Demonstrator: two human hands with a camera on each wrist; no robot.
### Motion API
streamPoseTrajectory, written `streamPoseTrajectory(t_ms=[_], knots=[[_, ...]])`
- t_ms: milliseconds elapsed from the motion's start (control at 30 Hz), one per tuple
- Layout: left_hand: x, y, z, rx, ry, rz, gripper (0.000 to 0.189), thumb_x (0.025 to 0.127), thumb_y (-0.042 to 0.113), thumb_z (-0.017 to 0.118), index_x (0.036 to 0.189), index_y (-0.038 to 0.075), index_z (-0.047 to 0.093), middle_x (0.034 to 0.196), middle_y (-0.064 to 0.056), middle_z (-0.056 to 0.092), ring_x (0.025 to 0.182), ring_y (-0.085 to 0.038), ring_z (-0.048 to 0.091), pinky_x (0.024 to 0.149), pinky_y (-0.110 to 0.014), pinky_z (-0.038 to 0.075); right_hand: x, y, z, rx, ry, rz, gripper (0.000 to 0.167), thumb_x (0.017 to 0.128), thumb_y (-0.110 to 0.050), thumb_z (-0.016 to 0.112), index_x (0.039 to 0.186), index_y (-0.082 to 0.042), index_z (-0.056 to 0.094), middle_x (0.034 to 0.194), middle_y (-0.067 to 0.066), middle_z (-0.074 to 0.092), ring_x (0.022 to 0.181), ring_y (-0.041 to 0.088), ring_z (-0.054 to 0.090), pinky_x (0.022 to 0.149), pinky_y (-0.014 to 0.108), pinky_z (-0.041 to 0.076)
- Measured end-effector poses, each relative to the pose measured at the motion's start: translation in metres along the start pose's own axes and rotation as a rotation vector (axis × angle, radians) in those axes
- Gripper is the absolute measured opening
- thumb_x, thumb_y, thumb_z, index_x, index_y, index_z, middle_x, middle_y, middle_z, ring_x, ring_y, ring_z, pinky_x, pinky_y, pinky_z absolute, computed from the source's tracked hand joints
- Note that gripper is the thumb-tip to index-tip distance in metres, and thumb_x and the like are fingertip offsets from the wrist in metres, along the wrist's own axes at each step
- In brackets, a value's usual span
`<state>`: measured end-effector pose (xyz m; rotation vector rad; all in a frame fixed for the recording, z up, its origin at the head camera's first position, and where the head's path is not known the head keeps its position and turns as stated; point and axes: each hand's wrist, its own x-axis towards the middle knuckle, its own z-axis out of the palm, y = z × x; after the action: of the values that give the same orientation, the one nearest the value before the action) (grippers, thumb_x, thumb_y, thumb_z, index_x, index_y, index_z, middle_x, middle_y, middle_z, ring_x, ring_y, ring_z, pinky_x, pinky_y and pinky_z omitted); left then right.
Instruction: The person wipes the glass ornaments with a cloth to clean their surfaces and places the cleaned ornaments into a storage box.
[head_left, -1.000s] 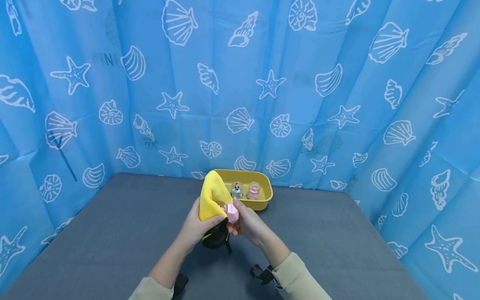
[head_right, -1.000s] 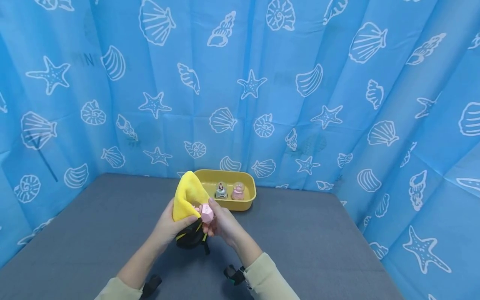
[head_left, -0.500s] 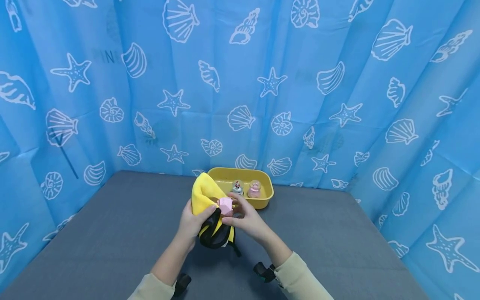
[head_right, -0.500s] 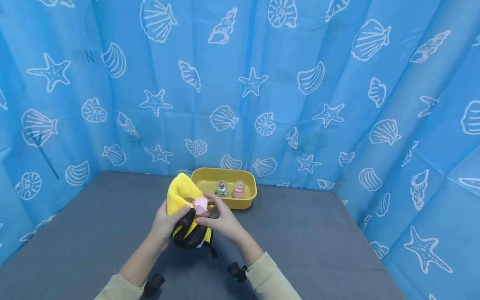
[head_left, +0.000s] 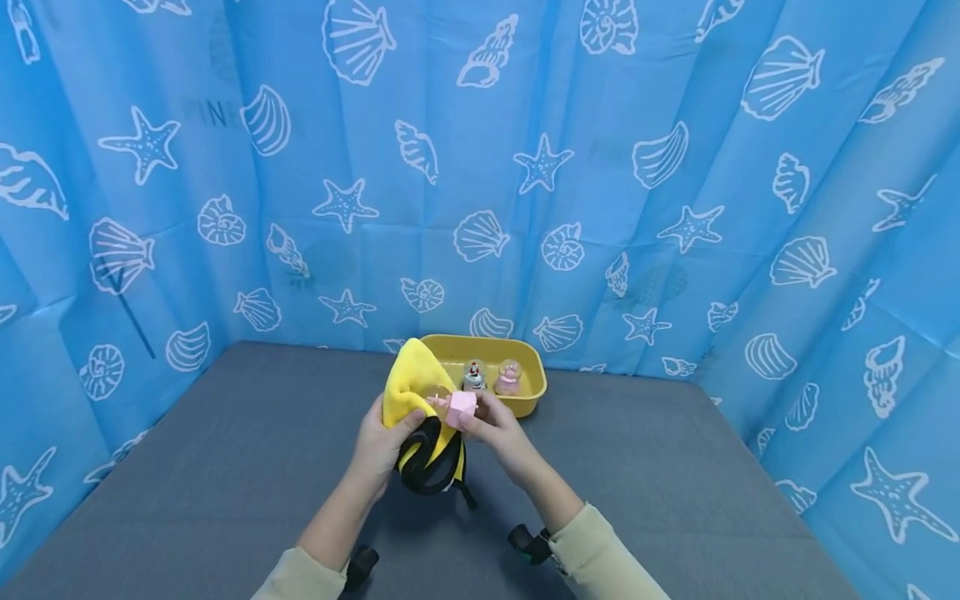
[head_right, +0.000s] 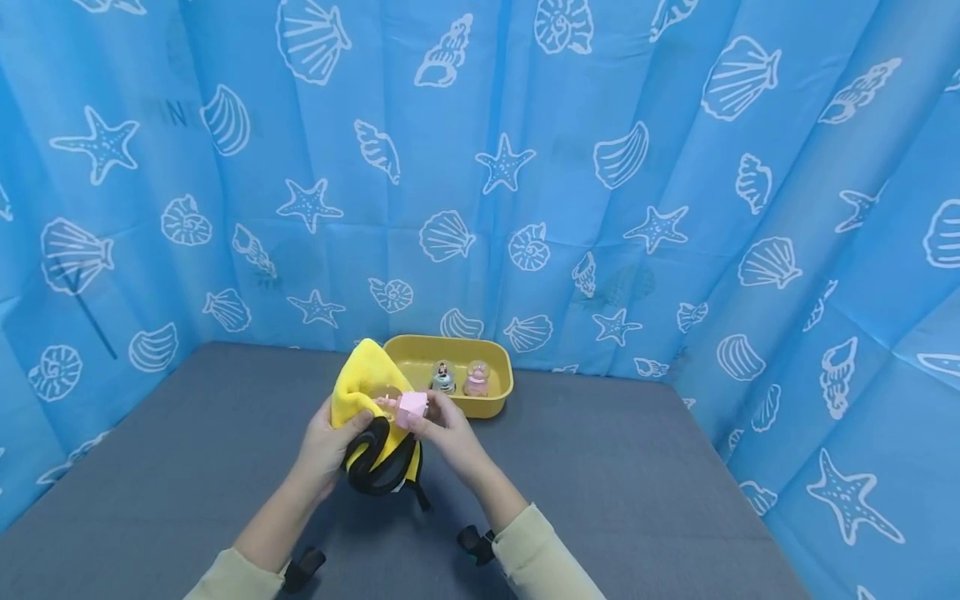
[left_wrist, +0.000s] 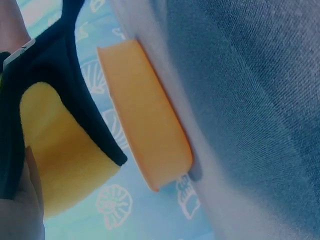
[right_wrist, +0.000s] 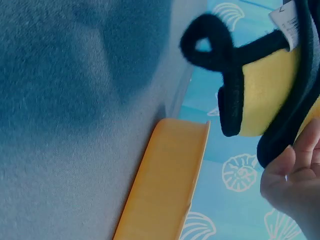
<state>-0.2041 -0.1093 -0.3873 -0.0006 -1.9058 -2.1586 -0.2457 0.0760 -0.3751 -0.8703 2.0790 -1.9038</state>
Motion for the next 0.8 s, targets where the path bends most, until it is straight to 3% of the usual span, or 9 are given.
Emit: streamPoseTrajectory(t_ms=[133,433,800], knots=[[0.0000,0.0014,-0.0022,0.029,-0.010,0.006,0.047,0.093,0.012,0.067,0.130,-0.004,0.045,0.106,-0.012,0.053,0.092,-0.018,0.055,0.079,-0.028,0.049,0.0010,-0.0006,0.0019,0.065,-0.007,0.053,0.032,0.100,-0.021,0.042,0.115,0.007,0.047,0.084,0.002,0.052,0.073,0.015,0.048,0.069,0.025,0.043],[-0.0028,0.0073,-0.0013,0.088,-0.160,0.036,0.063,0.089,0.015,0.072,0.138,0.004,0.034,0.118,-0.015,0.048,0.102,-0.027,0.049,0.087,-0.036,0.047,-0.0002,-0.0056,0.0053,0.130,-0.047,0.123,0.034,0.104,-0.030,0.037,0.105,0.000,0.052,0.079,0.003,0.056,0.067,0.014,0.049,0.065,0.024,0.046],[-0.0047,0.0039,0.0008,0.104,-0.095,0.061,0.049,0.093,0.012,0.066,0.132,-0.003,0.040,0.110,-0.015,0.051,0.096,-0.024,0.052,0.082,-0.032,0.047,0.0022,-0.0032,0.0089,0.016,-0.027,0.153,0.043,0.106,-0.040,0.030,0.090,-0.008,0.054,0.064,0.002,0.052,0.056,0.015,0.046,0.056,0.025,0.041]])
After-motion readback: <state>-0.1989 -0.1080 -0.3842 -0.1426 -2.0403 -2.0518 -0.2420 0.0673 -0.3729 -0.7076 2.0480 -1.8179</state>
